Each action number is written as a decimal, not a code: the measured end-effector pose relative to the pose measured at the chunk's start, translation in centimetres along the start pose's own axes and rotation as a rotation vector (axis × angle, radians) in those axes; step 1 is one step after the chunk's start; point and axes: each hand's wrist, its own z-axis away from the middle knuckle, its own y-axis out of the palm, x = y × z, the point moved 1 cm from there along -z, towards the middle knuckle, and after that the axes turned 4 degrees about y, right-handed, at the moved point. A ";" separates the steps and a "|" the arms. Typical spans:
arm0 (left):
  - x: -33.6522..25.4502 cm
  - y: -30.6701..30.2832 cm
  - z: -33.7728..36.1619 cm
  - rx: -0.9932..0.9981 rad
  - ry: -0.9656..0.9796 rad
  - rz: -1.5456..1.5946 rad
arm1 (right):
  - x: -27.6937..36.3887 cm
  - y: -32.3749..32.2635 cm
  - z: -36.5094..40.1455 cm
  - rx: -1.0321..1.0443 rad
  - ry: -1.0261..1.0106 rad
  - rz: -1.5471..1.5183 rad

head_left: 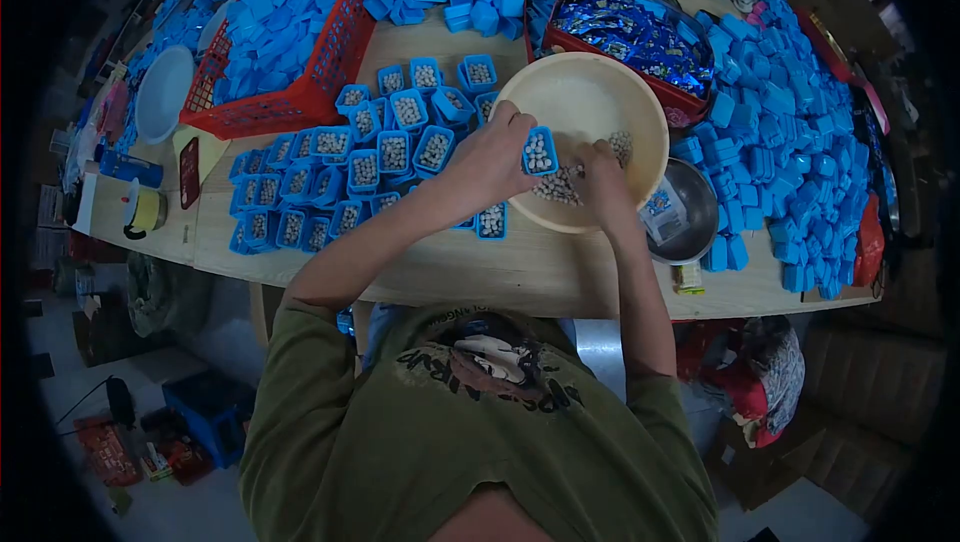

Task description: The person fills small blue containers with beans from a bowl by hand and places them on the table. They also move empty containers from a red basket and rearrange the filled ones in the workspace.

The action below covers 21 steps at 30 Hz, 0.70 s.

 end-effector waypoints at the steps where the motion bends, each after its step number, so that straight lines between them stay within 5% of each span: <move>1: -0.2 -0.1 0.0 0.000 0.000 0.000 | 0.3 -0.9 -0.3 -0.008 0.005 -0.031; 11: -0.3 0.2 -0.6 0.047 -0.033 -0.026 | 6.0 -4.0 -0.9 -0.024 -0.103 -0.436; 17: -0.1 -0.1 0.0 0.007 -0.027 0.055 | 3.4 -3.7 -0.9 -0.182 -0.136 -0.344; 21: -1.1 -2.4 1.7 0.137 -0.079 0.206 | 1.9 -4.4 0.6 -0.021 0.015 -0.232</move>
